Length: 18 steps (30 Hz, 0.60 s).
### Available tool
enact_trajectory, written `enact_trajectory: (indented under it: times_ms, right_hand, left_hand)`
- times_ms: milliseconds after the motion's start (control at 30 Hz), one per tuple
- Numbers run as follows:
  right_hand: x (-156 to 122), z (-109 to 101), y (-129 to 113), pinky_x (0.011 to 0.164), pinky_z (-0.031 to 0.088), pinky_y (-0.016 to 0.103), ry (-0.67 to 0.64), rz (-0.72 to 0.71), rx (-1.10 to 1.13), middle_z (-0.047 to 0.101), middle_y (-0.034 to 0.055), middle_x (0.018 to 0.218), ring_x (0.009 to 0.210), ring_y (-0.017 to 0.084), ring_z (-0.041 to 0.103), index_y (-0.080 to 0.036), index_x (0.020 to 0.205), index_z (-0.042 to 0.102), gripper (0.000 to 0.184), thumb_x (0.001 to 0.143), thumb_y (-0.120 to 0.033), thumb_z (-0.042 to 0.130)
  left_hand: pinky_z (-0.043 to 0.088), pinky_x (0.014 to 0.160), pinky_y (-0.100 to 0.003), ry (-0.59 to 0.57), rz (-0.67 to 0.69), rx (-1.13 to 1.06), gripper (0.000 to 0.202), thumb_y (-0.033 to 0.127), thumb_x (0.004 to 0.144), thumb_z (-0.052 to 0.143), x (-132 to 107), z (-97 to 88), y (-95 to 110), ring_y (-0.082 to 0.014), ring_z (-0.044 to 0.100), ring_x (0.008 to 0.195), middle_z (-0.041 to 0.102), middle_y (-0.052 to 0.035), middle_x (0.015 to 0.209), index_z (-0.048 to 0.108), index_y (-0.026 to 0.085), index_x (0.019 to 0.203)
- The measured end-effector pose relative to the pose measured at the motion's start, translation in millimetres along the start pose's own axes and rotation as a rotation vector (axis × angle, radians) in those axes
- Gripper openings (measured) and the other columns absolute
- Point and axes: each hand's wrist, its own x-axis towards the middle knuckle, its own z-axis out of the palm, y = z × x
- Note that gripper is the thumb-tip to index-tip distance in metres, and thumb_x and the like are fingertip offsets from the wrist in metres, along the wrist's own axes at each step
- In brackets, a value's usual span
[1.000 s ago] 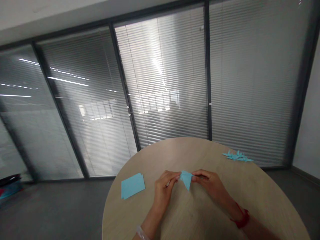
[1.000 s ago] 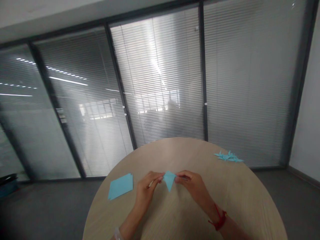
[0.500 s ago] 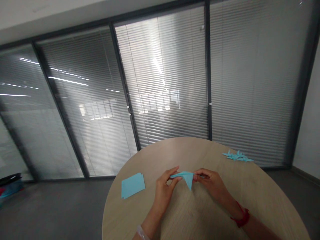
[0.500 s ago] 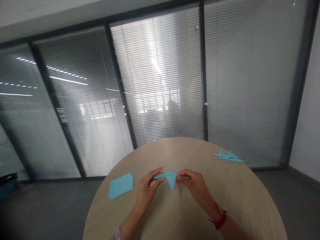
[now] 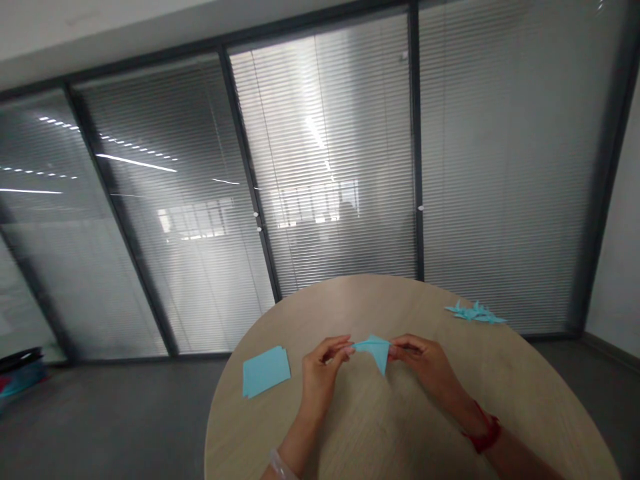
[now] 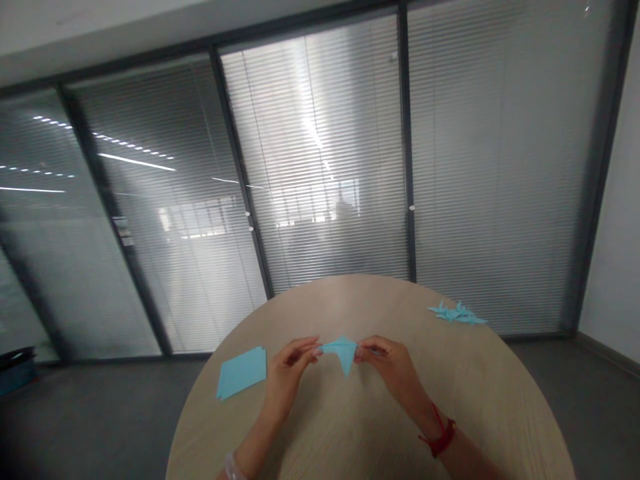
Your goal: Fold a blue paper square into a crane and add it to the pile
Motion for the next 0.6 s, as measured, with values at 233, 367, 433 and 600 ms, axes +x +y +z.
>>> enact_trajectory:
  times_ms: [233, 367, 433, 600]
  right_hand:
    - [1.5, -1.2, 1.2, 0.072, 0.053, 0.031, -0.015, -0.001, 0.026, 0.074, 0.0042, 0.072, 0.073, 0.023, 0.069, -0.020, 0.071, 0.074, 0.027, 0.065, -0.046, 0.073]
    - [1.7, -2.4, 3.2, 0.071, 0.052, 0.031, -0.019, 0.004, 0.006, 0.074, 0.0044, 0.073, 0.073, 0.023, 0.069, -0.019, 0.072, 0.073, 0.024, 0.067, -0.043, 0.072]
    - [0.9, -1.8, 4.0, 0.072, 0.052, 0.030, -0.020, -0.008, -0.028, 0.074, 0.0043, 0.074, 0.074, 0.023, 0.068, -0.019, 0.073, 0.073, 0.023, 0.070, -0.042, 0.071]
    - [-2.0, 3.1, 4.8, 0.070, 0.049, 0.029, -0.035, -0.051, -0.166, 0.075, 0.0031, 0.078, 0.077, 0.023, 0.067, -0.021, 0.074, 0.074, 0.020, 0.073, -0.039, 0.067]
  left_hand:
    - [0.056, 0.061, -0.026, -0.015, -0.022, -0.033, 0.018, 0.031, 0.068, 0.074, -0.6, -3.1, 2.8, -0.0167, 0.066, 0.061, 0.074, -0.0060, 0.071, 0.075, 0.016, 0.079]
    - [0.055, 0.063, -0.027, -0.047, 0.014, 0.033, 0.017, 0.032, 0.074, 0.069, -0.6, -3.5, 2.8, -0.0173, 0.067, 0.065, 0.075, -0.0055, 0.077, 0.076, 0.018, 0.082]
    - [0.055, 0.067, -0.028, -0.088, 0.034, 0.103, 0.017, 0.032, 0.075, 0.067, -0.9, -2.7, 3.5, -0.0187, 0.068, 0.071, 0.075, -0.0058, 0.083, 0.075, 0.020, 0.085]
    - [0.055, 0.070, -0.028, -0.192, 0.093, 0.218, 0.015, 0.031, 0.077, 0.067, -3.2, 0.4, 6.0, -0.0211, 0.069, 0.081, 0.075, -0.0055, 0.088, 0.075, 0.023, 0.087]
